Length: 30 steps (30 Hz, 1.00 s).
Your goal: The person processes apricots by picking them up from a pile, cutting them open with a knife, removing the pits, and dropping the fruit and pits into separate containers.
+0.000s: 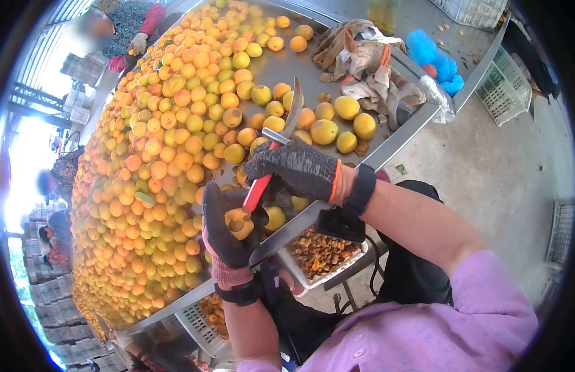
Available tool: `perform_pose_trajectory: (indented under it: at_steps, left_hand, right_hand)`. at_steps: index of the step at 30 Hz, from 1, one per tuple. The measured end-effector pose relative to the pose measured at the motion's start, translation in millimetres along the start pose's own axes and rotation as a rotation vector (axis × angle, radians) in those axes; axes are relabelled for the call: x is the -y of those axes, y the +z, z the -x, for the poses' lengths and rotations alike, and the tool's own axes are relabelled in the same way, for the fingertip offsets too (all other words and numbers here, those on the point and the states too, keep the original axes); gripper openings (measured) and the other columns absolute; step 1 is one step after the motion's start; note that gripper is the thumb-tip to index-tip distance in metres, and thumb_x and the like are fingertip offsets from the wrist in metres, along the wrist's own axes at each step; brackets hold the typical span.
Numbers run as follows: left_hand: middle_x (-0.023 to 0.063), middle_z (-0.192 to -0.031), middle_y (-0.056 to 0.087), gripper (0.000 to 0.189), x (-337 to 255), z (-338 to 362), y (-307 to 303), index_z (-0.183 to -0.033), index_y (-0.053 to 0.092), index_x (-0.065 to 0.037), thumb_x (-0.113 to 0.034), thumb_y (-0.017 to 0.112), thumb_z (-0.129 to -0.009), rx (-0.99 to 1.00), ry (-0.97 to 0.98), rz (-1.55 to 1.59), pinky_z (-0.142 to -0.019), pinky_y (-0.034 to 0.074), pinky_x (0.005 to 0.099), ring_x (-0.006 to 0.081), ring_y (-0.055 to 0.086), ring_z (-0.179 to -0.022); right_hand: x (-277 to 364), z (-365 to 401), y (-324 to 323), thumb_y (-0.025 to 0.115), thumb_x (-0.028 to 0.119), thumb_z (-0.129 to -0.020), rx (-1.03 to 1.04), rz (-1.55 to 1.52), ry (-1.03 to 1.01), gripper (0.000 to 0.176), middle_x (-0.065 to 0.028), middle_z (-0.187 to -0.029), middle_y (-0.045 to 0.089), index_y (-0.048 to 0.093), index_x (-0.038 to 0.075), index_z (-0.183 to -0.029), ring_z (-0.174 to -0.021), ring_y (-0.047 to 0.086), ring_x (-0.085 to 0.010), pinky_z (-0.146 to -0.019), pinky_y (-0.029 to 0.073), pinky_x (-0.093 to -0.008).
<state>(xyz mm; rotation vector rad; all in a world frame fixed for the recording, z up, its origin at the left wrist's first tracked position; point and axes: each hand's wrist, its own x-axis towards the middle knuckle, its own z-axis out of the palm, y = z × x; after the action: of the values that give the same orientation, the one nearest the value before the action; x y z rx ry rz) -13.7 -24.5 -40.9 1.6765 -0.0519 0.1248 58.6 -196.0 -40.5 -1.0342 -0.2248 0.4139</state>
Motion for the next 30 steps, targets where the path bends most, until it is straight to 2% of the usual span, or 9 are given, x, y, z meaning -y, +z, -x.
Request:
perform_pose_trajectory:
  at_steps: [2,5,7,10,13,20,22,26,30]
  left_hand:
    - [0.0096,-0.077,0.062,0.04,-3,-10,-2,-0.115,0.048,-0.002,-0.001,0.062,-0.078,-0.02,-0.325,0.254,-0.057,0.048,0.0278,0.0169,0.06,-0.064]
    - [0.0088,-0.075,0.061,0.034,5,-17,-3,-0.109,0.05,0.0,-0.004,0.064,-0.078,0.058,0.495,-0.556,-0.057,0.047,0.0284,0.0182,0.061,-0.066]
    - [0.0039,-0.061,0.058,0.03,-2,-18,2,-0.087,0.061,0.001,-0.027,0.052,-0.09,-0.084,-0.151,-0.049,-0.048,0.042,0.0245,0.0118,0.053,-0.052]
    - [0.0108,-0.078,0.063,0.023,14,-21,-12,-0.101,0.051,0.002,-0.011,0.058,-0.083,-0.082,-0.179,-0.04,-0.058,0.046,0.0303,0.0209,0.061,-0.067]
    - [0.0079,-0.076,0.061,0.031,-1,-20,0,-0.094,0.054,0.001,-0.03,0.05,-0.09,-0.217,-0.185,-0.124,-0.06,0.047,0.0295,0.018,0.058,-0.065]
    - [0.0127,-0.085,0.062,0.057,3,-23,3,-0.092,0.059,0.005,-0.049,0.042,-0.09,-0.366,-0.371,0.25,-0.07,0.048,0.0309,0.0198,0.059,-0.074]
    - [0.0119,-0.088,0.062,0.051,-5,-12,9,-0.102,0.056,0.007,-0.042,0.051,-0.088,-0.156,0.152,-0.244,-0.07,0.048,0.0332,0.0211,0.06,-0.079]
    - [0.0134,-0.096,0.061,0.043,12,-13,-7,-0.12,0.049,0.003,-0.002,0.057,-0.078,-0.045,0.438,-0.63,-0.069,0.048,0.031,0.0234,0.061,-0.08]
    - [0.0126,-0.091,0.063,0.062,11,-17,-8,-0.121,0.045,0.005,-0.011,0.073,-0.068,-0.014,0.312,-0.743,-0.075,0.048,0.0322,0.0206,0.061,-0.082]
  right_hand:
    - [-5,-2,-6,0.062,0.017,-0.082,-0.012,-0.091,0.127,0.016,-0.0052,-0.078,0.063,0.061,0.003,-0.089,-0.066,0.061,-0.0109,-0.055,0.05,-0.0233]
    - [-5,-3,1,0.066,0.016,-0.079,-0.044,-0.108,0.219,0.017,-0.0054,-0.08,0.064,0.06,0.004,-0.088,-0.069,0.062,-0.0119,-0.056,0.05,-0.0236]
    - [3,3,14,0.066,0.016,-0.079,-0.067,-0.03,0.181,0.016,-0.0049,-0.079,0.064,0.06,0.004,-0.087,-0.068,0.061,-0.0115,-0.054,0.05,-0.0237]
    - [14,16,40,0.062,0.016,-0.082,-0.116,0.253,0.249,0.011,-0.0023,-0.068,0.059,0.062,0.005,-0.082,-0.062,0.059,-0.0138,-0.053,0.047,-0.0242]
    - [-19,17,41,0.062,0.014,-0.079,0.033,1.026,-0.837,0.014,-0.0092,-0.068,0.055,0.056,0.006,-0.089,-0.06,0.057,-0.0245,-0.052,0.044,-0.0334]
    - [-30,14,40,0.061,0.016,-0.08,-0.02,0.698,-0.622,0.019,-0.0057,-0.067,0.055,0.055,0.004,-0.092,-0.066,0.059,-0.0204,-0.056,0.047,-0.0325]
    - [5,10,22,0.064,0.016,-0.079,-0.022,0.064,0.138,0.012,-0.0026,-0.074,0.063,0.062,0.005,-0.083,-0.053,0.057,-0.0104,-0.044,0.043,-0.0207]
    - [-10,4,13,0.065,0.022,-0.08,-0.079,-0.234,0.149,0.017,-0.003,-0.072,0.063,0.063,0.005,-0.083,-0.05,0.054,-0.0076,-0.041,0.042,-0.019]
    - [10,5,27,0.061,0.026,-0.083,0.013,0.132,0.153,0.02,-0.002,-0.072,0.062,0.061,0.006,-0.084,-0.051,0.054,-0.0089,-0.041,0.041,-0.0197]
